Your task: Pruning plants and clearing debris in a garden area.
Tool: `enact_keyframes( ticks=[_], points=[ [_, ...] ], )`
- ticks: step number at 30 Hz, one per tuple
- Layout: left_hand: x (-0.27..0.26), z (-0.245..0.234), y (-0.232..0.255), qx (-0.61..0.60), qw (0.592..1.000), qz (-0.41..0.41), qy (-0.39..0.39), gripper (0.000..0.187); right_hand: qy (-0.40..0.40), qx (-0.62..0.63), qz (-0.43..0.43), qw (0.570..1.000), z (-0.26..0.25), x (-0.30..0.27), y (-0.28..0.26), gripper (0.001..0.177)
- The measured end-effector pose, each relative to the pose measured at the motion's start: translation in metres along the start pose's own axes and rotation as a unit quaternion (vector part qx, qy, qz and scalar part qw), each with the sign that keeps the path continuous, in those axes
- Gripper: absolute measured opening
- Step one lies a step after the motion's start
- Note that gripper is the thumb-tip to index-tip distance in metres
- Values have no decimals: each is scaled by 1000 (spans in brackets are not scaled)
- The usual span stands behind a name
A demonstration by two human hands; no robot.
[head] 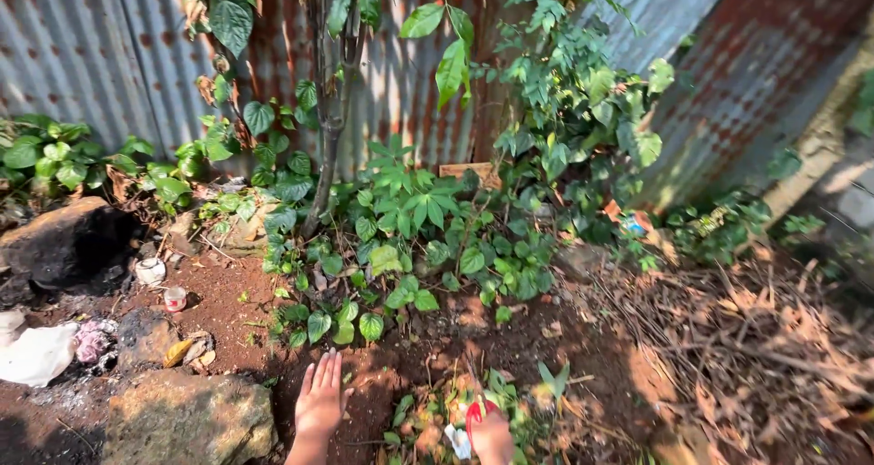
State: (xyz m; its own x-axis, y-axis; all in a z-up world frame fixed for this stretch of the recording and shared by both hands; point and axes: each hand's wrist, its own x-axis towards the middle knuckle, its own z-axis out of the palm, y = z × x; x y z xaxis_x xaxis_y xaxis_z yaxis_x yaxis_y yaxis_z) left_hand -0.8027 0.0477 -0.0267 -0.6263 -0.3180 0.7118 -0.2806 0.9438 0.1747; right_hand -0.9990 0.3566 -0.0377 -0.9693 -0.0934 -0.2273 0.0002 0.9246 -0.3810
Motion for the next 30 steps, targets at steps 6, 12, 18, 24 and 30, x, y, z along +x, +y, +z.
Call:
enact_keyframes(
  ticks=[6,12,18,24,30],
  points=[
    [45,33,13,47,998,-21,27,74,24,-1,-71,997,4,69,-21,66],
    [50,53,31,73,996,-42,17,76,-153,-16,44,987,-9,92,-50,71],
    [43,77,14,101,990,-96,-15,78,-112,-31,-16,993,1,98,-66,61],
    [58,106,-4,91,990,-109,-7,77,-158,-36,-35,986,18,137,-72,73],
    [114,166,-35,88,994,-47,42,73,-179,4,-52,982,45,196,-100,60]
  ],
)
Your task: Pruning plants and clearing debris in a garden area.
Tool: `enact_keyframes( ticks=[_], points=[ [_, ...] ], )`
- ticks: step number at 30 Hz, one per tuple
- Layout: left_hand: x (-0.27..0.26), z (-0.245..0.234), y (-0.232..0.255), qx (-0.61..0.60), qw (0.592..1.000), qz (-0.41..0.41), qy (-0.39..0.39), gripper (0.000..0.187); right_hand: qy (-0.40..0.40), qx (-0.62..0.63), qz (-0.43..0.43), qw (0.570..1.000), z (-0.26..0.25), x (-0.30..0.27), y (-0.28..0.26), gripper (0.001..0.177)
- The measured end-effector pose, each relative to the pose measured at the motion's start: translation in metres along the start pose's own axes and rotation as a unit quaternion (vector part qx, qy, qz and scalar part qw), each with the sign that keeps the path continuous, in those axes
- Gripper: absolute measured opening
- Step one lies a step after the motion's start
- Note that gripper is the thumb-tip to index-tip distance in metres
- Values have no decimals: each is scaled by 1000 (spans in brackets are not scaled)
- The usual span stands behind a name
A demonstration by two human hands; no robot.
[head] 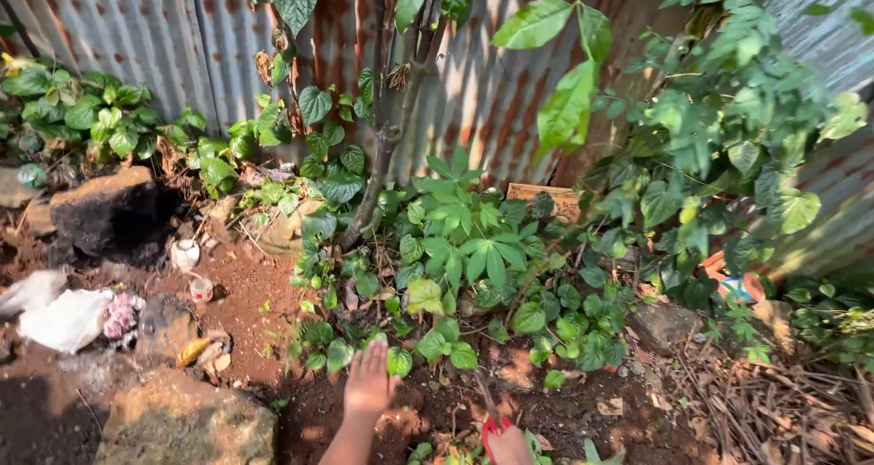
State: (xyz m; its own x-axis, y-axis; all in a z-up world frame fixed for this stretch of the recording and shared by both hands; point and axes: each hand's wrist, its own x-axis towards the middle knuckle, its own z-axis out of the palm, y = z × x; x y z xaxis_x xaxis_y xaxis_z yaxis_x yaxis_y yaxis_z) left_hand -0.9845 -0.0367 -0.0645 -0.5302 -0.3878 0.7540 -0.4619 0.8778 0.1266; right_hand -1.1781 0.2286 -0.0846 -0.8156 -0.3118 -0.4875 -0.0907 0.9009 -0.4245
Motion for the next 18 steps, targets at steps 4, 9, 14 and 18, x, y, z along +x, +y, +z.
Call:
enact_keyframes(
  ticks=[4,9,14,18],
  points=[
    [23,41,-6,-39,994,-32,-92,75,-61,-94,42,993,-5,33,-25,70],
    [57,46,-17,-6,874,-61,-482,73,-59,-167,45,983,26,122,-23,55],
    [27,86,-36,3,858,-24,-512,74,-40,-168,93,981,22,106,-68,58],
    [21,101,-37,7,832,-36,-554,75,-46,-210,97,972,26,128,-72,49]
  ],
)
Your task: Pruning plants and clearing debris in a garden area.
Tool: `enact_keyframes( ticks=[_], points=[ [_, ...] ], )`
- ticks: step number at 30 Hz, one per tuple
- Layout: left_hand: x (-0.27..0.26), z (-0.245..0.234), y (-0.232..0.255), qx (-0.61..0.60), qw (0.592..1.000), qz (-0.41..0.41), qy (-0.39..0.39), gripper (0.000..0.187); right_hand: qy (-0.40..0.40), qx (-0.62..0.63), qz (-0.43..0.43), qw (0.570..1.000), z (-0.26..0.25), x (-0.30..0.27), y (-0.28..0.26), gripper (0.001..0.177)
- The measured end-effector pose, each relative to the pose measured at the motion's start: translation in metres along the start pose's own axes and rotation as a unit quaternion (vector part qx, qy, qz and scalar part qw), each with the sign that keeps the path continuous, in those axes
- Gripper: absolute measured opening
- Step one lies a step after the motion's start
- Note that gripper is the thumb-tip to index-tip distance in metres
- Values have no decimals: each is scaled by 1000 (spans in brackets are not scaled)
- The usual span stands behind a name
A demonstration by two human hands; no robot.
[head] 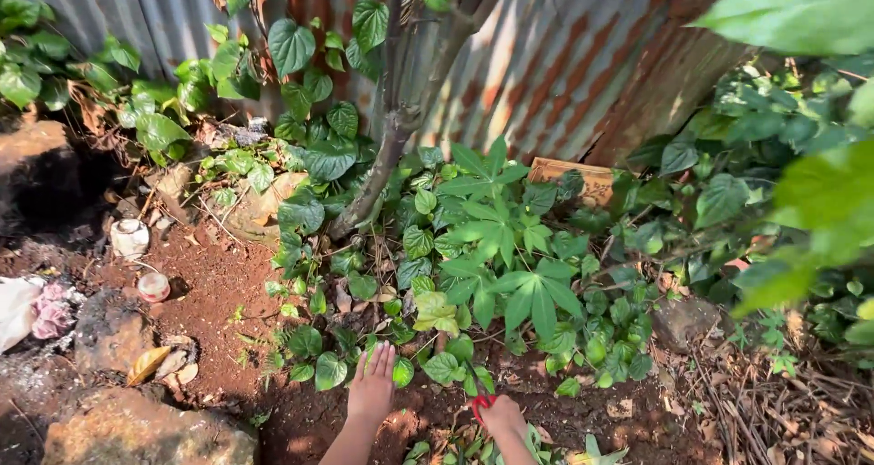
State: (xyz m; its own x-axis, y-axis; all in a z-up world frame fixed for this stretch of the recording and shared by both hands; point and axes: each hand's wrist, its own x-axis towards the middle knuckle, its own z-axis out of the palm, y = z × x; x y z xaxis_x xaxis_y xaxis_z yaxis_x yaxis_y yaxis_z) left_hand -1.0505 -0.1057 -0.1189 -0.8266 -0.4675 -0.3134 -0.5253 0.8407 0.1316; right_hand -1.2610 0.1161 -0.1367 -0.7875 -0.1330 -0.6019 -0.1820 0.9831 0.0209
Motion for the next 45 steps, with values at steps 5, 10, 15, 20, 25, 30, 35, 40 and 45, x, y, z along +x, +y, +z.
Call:
enact_keyframes(
  ticks=[5,10,15,20,25,30,35,40,45],
  points=[
    [15,21,-1,3,999,16,-48,74,5,1,36,999,-12,19,-8,48],
    [39,45,0,-63,997,32,-18,69,111,23,15,994,-15,59,-18,54],
    [40,35,4,-168,984,63,-13,63,138,43,-2,990,-8,101,-26,55],
    [53,96,4,-225,970,35,83,50,74,64,-37,995,-18,70,-57,46],
    [47,96,-3,-199,978,9,54,56,61,8,-60,996,-12,39,-73,45],
    [55,102,-4,-173,982,9,79,55,42,-61,-49,996,0,26,-67,48],
    [65,103,6,-170,981,-13,90,45,23,-83,-90,992,15,18,-50,45],
    [65,108,20,-148,986,1,80,47,17,-85,-75,993,20,5,-40,45],
    [67,98,27,-141,985,19,93,51,45,-74,-94,992,21,1,-36,52]
  ],
)
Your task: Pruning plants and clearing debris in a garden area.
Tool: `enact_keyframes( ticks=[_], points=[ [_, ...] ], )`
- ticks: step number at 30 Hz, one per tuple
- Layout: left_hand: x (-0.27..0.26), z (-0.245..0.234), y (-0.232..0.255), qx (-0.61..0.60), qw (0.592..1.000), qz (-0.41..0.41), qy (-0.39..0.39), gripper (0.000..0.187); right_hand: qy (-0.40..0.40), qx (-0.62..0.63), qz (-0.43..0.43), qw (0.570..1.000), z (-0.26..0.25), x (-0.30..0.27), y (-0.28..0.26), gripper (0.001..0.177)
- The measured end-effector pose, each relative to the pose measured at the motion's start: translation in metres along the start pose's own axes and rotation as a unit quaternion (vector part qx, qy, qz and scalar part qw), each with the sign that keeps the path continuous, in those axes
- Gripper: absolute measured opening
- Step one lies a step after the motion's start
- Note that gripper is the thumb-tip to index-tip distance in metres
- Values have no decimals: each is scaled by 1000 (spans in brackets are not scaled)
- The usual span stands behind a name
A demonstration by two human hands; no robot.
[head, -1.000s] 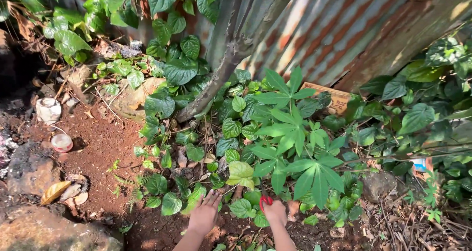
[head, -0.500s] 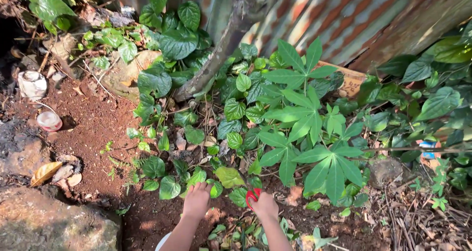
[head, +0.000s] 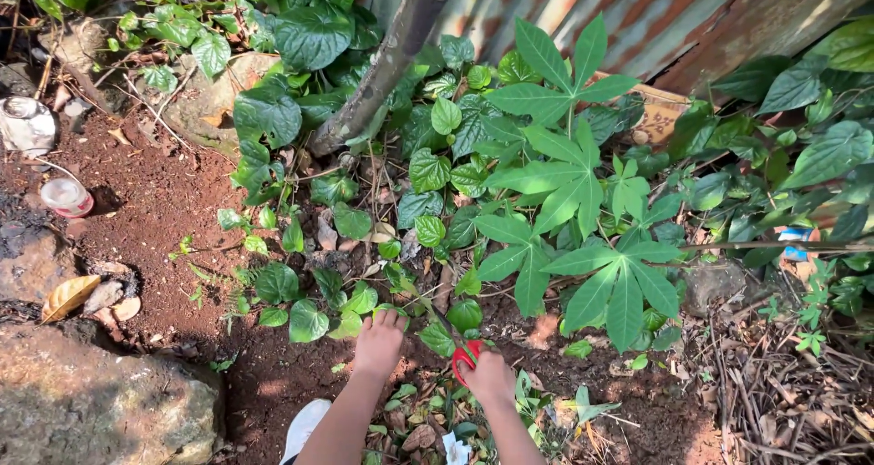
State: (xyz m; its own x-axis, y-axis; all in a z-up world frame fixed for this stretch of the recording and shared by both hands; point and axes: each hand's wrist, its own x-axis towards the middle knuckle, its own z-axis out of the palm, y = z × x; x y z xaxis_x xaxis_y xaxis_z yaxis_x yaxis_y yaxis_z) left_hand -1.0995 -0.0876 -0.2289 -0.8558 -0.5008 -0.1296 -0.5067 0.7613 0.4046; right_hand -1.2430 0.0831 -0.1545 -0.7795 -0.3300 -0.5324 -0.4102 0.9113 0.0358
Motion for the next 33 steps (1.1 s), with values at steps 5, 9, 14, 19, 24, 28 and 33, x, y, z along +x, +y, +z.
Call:
enact_keyframes(
  ticks=[5,9,14,19,24,28,33],
  points=[
    [17,8,-3,63,998,23,15,41,-56,-19,8,998,-15,-12,-18,53],
    [30,19,-9,78,995,46,33,47,23,-34,-49,998,4,-11,-11,52],
    [43,42,-5,171,978,121,16,28,41,-30,-60,997,10,-12,-10,52],
    [51,51,3,264,948,170,41,23,-1,-42,-37,998,2,-23,-10,52],
    [49,51,-1,275,943,188,-23,18,-16,-48,-38,998,7,-25,1,47],
    [43,56,-9,285,934,214,-11,18,4,43,-38,998,19,-20,11,41],
    [16,68,-6,312,921,231,-43,21,-111,173,52,977,42,8,38,56]
  ],
)
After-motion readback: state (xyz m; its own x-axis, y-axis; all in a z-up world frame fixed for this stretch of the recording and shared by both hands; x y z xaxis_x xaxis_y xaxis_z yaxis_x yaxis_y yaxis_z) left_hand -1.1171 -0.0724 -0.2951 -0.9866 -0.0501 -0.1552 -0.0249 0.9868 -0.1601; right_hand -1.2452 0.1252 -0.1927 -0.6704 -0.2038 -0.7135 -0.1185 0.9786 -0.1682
